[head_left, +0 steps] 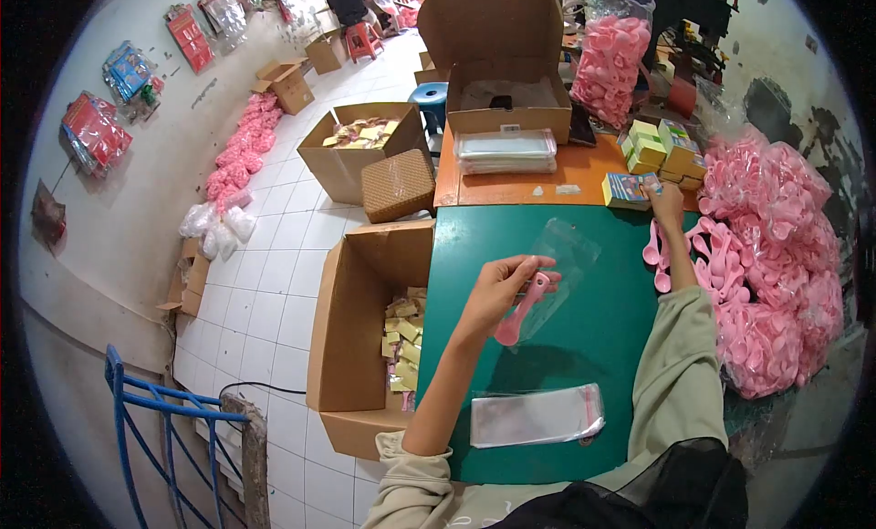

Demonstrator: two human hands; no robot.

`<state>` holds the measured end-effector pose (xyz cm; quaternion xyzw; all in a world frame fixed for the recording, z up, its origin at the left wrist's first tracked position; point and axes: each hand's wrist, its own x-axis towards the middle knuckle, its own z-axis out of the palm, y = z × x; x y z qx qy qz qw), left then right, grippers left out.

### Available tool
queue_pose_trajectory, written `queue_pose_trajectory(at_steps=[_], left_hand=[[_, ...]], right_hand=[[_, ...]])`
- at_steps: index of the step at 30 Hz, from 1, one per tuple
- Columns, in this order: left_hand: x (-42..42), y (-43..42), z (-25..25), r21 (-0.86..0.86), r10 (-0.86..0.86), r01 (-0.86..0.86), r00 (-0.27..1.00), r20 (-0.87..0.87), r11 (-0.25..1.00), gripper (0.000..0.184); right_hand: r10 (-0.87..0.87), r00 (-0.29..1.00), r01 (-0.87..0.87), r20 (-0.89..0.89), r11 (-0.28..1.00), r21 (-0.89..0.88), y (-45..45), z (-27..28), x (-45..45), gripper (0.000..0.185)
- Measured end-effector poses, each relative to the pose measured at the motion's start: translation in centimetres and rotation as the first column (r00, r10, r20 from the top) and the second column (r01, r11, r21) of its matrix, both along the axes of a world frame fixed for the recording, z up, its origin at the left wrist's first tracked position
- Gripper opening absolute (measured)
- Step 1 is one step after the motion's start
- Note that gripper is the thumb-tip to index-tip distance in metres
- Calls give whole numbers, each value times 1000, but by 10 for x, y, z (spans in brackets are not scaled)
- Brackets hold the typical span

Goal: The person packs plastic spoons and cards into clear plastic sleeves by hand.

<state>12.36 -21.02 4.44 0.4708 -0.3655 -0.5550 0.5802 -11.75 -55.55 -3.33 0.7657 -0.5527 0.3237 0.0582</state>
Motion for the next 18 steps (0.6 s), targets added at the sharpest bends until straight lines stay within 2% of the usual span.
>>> queue_pose_trajectory(at_steps=[1,4,5,6,7,9,11,14,18], left_hand=[[1,-1,-2,-2,-7,7,1000,2,1000,35],[-2,-1,-5,8,-42,42,999,0,999,35],[-2,-1,-4,10,-54,54,999,1,999,35],[-3,-1,-3,-3,-75,75,997,9,997,34],[-3,-1,-2,-15,-94,94,995,16,995,34],[-4,0,-2,-21,-123,123,992,25,992,33],[-7,-1,-4,-1,-157,157,987,26,988,33],[-13,-1,-6,6,-190,190,979,70,982,33],[-16,1,-5,14,-224,227,945,237,974,32]], right_hand=[[18,999,-11,43,987,-160,12,6,1,33],[108,993,-91,57,965,-248,23,13,-4,30],[153,968,-151,201,988,-23,39,25,-4,27],[164,923,-239,347,953,185,62,47,0,24],[139,864,-345,485,863,369,86,64,4,22],[367,601,-690,710,686,230,138,75,6,18],[305,509,-754,805,609,246,202,101,12,17],[300,454,-803,839,545,239,246,120,9,18],[403,584,-799,704,439,411,253,122,-2,13]])
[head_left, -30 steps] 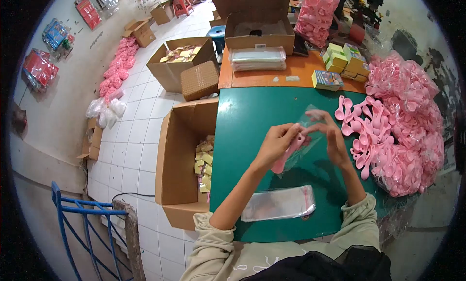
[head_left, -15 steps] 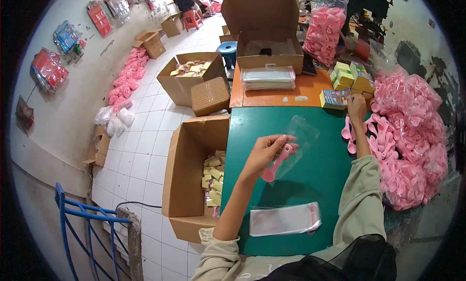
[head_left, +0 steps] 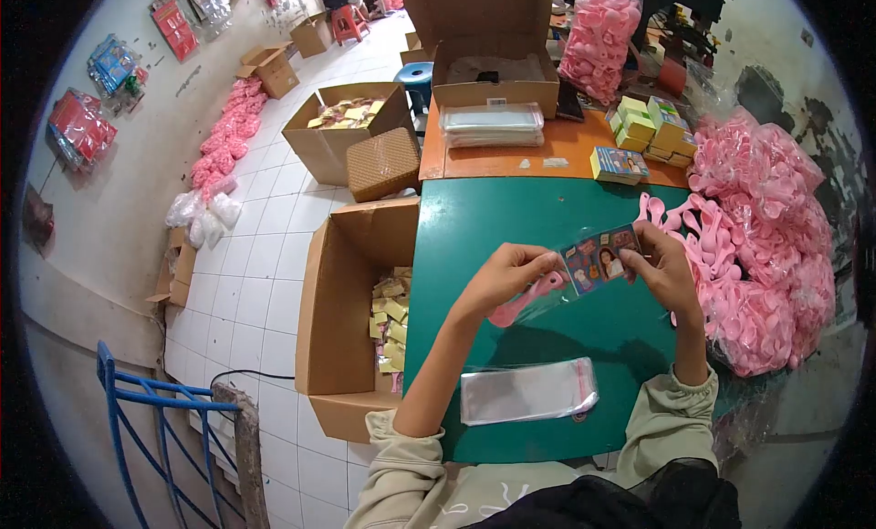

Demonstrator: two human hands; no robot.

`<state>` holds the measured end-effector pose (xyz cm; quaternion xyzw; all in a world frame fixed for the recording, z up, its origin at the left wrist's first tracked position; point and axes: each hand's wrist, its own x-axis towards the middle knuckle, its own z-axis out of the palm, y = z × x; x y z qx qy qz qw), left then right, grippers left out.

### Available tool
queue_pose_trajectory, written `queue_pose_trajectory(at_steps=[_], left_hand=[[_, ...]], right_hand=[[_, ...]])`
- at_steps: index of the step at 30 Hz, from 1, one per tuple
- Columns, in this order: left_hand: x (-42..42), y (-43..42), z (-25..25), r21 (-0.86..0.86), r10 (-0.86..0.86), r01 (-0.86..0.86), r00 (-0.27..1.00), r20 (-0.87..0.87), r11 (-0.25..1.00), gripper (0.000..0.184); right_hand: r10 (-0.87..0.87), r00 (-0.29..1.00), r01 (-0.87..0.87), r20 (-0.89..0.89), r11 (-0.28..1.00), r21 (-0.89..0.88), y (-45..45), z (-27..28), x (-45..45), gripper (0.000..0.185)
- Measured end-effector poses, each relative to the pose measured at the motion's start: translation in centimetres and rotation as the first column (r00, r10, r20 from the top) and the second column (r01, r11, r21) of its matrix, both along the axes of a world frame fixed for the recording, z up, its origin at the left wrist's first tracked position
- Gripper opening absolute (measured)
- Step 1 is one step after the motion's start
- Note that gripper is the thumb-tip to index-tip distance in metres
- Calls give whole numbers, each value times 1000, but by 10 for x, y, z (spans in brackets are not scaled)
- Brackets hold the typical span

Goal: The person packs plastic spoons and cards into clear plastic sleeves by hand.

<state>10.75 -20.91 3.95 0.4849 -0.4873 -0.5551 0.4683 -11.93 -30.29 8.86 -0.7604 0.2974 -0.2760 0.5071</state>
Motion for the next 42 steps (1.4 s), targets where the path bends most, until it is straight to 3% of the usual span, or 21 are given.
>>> queue_pose_trajectory(at_steps=[2,7,10,14,17,20,23,26,27,29,33,35,41,42], left_hand=[[1,0,2,23,-46,44,994,102,999,31],[-7,-3,-10,-16,-115,118,982,151,993,31],[-14,0,-2,-67,-98,114,972,214,991,34],[-22,6,2,-153,36,32,905,424,988,49],[-28,13,18,-98,35,20,850,525,995,57],[-22,21,26,-50,-47,96,798,600,994,63],[5,27,-1,-103,-123,193,873,471,976,67],[15,35,-13,-118,-107,122,986,131,985,72],[13,39,-13,-47,-68,72,995,74,996,74],[8,42,-9,-12,-46,47,995,91,999,72],[1,46,-2,5,-64,64,989,135,998,67],[-3,48,-7,-18,-65,66,997,52,998,66],[-3,53,-14,-10,-17,17,999,47,1000,66],[-3,54,-13,12,0,-1,998,56,1000,66]], right_hand=[[16,999,-15,-30,1000,23,3,3,0,9],[150,975,-148,-164,989,27,11,1,3,11],[232,895,-392,-380,815,-427,11,-3,7,17],[346,887,-451,-305,792,-412,6,-26,11,21],[394,868,-425,-301,904,-43,1,-25,5,22],[263,943,-240,-203,962,130,10,-20,5,25],[149,983,-120,-102,962,246,10,-20,-5,17],[131,990,-122,-57,982,144,7,-32,-10,15],[130,990,-117,-48,970,211,10,-33,-10,16],[128,991,-109,-34,934,342,20,-30,-6,20],[62,996,-38,-71,953,300,20,-38,-7,21],[31,999,-17,-38,947,320,26,-35,-4,19],[160,987,-145,-23,937,317,21,-38,-7,14],[117,993,-104,-24,944,315,20,-41,-6,14]])
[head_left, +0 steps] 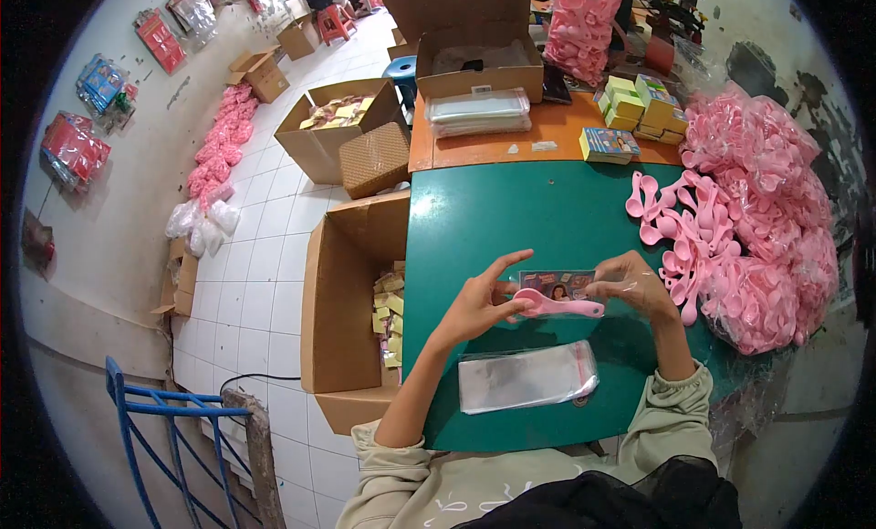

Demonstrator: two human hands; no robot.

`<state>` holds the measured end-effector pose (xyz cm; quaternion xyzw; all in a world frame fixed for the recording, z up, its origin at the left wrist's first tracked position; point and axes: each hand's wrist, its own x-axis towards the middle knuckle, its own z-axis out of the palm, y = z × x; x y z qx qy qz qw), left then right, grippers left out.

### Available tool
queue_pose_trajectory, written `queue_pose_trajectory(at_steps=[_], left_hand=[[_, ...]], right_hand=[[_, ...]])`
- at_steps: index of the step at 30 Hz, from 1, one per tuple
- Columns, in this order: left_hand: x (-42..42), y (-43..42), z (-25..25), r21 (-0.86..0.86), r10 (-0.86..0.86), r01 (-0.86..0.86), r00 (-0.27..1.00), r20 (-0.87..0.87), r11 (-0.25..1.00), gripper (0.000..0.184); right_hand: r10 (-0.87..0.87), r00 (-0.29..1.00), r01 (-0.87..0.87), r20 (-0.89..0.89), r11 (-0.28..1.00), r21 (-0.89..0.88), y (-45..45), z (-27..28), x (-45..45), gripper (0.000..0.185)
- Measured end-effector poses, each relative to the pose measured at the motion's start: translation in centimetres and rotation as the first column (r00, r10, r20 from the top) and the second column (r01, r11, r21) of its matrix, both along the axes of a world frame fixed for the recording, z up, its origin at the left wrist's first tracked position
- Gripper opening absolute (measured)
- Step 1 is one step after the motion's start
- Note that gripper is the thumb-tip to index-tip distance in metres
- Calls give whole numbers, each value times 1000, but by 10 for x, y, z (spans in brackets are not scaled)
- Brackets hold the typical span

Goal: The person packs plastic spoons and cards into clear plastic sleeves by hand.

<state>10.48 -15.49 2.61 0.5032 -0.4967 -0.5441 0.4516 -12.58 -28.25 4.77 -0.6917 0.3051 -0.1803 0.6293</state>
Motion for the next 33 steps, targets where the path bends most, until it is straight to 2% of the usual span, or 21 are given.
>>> queue_pose_trajectory(at_steps=[2,3,5,6,8,9,12,13,16,19,22,25,28,31,33], left_hand=[[-1,0,-20,-79,134,-128,988,82,989,64],[-3,0,-28,-119,204,-190,972,118,975,62],[-10,5,-25,-14,250,-250,968,20,968,60],[-13,7,-22,39,275,-274,961,-27,961,59],[-23,13,-18,193,207,-161,946,-249,968,57],[-26,16,-18,256,183,-92,915,-361,962,56],[-23,17,-23,231,103,-34,950,-294,972,55],[-24,17,-25,205,105,-53,963,-248,977,51],[-21,19,-20,233,53,-48,999,-13,971,42],[-18,24,-12,201,88,-159,943,322,967,33],[-13,24,-11,103,202,-259,901,383,960,31],[-14,23,-15,73,226,-275,892,391,959,31],[-19,23,-18,35,232,-267,889,394,963,32],[-25,22,-32,-78,291,-284,872,394,956,33],[-29,22,-37,-154,350,-315,810,471,937,34]], right_hand=[[-84,996,84,-4,996,-3,-1,-8,1,16],[-159,986,153,-39,979,-136,-1,-8,4,16],[-313,946,258,-83,884,-389,6,-5,12,19],[-244,968,194,-57,875,-443,11,-1,18,22],[-99,995,72,-19,832,-549,22,6,30,30],[3,997,-43,-74,832,-552,25,5,31,38],[120,980,-191,-157,779,-598,31,-11,31,37],[117,984,-177,-134,740,-649,34,-16,33,30],[100,974,-215,-205,703,-678,39,-31,40,24],[126,963,-259,-239,678,-688,44,-42,46,22],[155,947,-313,-281,645,-697,46,-45,53,24],[115,944,-317,-308,561,-764,44,-52,60,25],[124,939,-324,-320,628,-707,41,-54,64,23],[109,918,-373,-382,566,-735,45,-53,68,19],[127,917,-386,-379,526,-758,43,-56,68,16]])
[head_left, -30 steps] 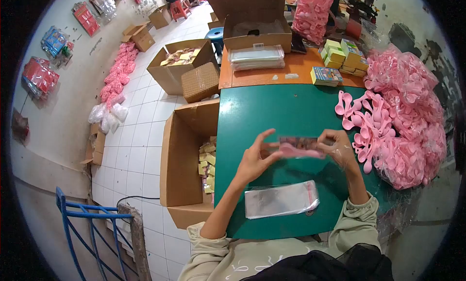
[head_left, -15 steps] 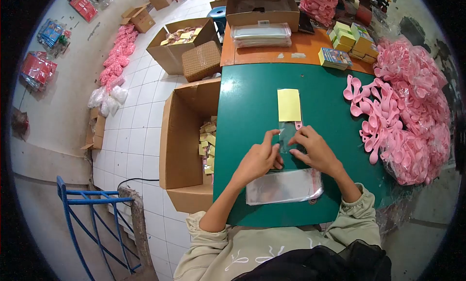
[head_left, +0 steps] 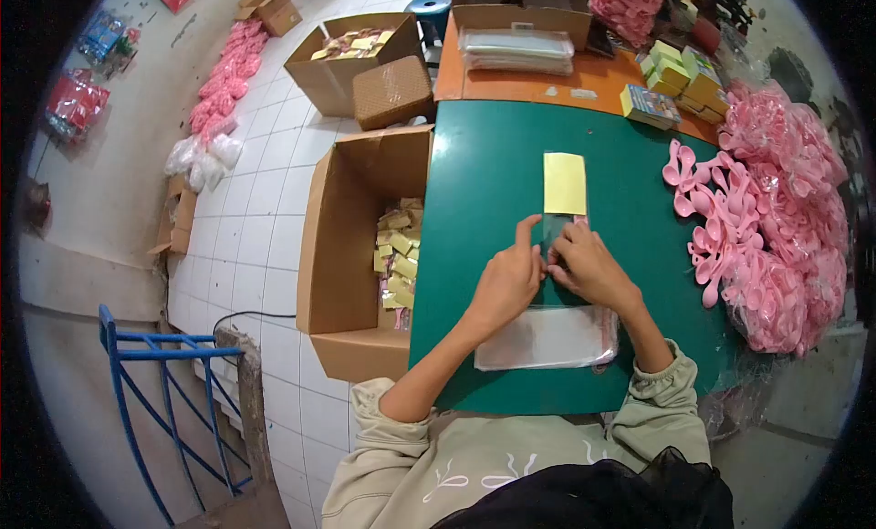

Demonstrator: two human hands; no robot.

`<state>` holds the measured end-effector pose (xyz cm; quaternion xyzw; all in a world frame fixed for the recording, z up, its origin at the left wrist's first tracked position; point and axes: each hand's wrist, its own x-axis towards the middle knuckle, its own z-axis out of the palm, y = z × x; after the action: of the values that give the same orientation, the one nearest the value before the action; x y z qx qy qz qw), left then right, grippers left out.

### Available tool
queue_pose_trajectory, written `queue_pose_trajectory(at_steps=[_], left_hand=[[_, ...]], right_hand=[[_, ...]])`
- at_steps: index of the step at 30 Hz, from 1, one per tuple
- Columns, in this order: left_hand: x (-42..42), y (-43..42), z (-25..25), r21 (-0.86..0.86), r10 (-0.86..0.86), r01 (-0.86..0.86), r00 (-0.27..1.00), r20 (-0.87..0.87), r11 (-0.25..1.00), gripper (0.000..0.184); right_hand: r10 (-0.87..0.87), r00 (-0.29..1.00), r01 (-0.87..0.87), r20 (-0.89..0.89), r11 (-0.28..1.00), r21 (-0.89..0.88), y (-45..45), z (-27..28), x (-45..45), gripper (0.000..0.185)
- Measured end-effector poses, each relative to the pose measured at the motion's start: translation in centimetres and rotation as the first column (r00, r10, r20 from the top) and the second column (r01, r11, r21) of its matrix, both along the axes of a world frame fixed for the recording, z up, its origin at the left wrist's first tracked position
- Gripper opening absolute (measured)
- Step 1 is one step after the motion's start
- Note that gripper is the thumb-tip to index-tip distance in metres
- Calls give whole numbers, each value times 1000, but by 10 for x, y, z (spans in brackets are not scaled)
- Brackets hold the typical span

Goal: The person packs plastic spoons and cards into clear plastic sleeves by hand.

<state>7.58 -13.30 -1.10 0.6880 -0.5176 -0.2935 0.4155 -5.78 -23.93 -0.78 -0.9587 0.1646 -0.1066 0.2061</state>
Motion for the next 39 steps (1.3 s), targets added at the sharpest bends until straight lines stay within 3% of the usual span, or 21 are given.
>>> queue_pose_trajectory(at_steps=[5,8,11,16,18,21,22,25,27,29,31,32,33,35,37,38,39], left_hand=[[0,-4,-11,-160,130,-113,987,97,981,37],[5,-5,6,115,83,-37,897,-433,993,42],[8,-9,-2,162,91,76,569,-817,984,46],[14,-9,-14,58,-78,178,671,-738,982,49],[14,-10,-14,60,-115,217,709,-695,974,48],[18,-14,-12,91,-25,135,676,-736,987,44],[19,-13,-9,62,-52,166,603,-796,984,41],[20,-11,-1,113,-116,297,655,-747,948,37],[20,-10,-9,101,-123,285,670,-732,953,33],[21,-10,-13,94,-140,295,682,-718,951,29],[21,-11,-14,92,-170,329,685,-708,940,25],[21,-11,-14,93,-174,330,692,-701,939,25],[22,-12,-14,93,-178,331,700,-692,939,24],[21,-13,-12,84,-179,334,681,-710,939,25],[19,-9,-4,76,-164,336,630,-760,939,25],[18,-8,0,53,-172,342,596,-784,938,26],[16,-7,4,29,-184,349,560,-808,937,26]], right_hand=[[-7,997,22,75,980,-199,6,-4,6,17],[-25,991,45,131,988,-148,9,13,5,20],[21,991,15,134,965,-263,17,10,7,20],[124,980,-95,158,980,-175,25,9,2,22],[120,981,-115,150,992,-43,22,15,-1,20],[128,971,-155,201,980,128,19,27,-17,18],[133,964,-176,231,968,178,18,33,-23,18],[42,951,-155,306,921,357,-14,72,-64,16],[-67,926,-140,372,854,501,-48,104,-108,15],[-183,916,-42,358,842,537,-99,128,-178,18],[-601,787,489,142,747,449,-135,152,-224,8],[-636,748,626,187,771,119,-143,151,-245,8],[-652,716,698,251,682,-220,-145,149,-269,9],[-615,688,623,386,227,-749,-138,147,-302,12],[-609,673,605,419,127,-786,-126,135,-297,18],[-658,646,700,388,307,-645,-97,123,-254,22],[-599,724,684,341,563,-463,-68,105,-212,17]])
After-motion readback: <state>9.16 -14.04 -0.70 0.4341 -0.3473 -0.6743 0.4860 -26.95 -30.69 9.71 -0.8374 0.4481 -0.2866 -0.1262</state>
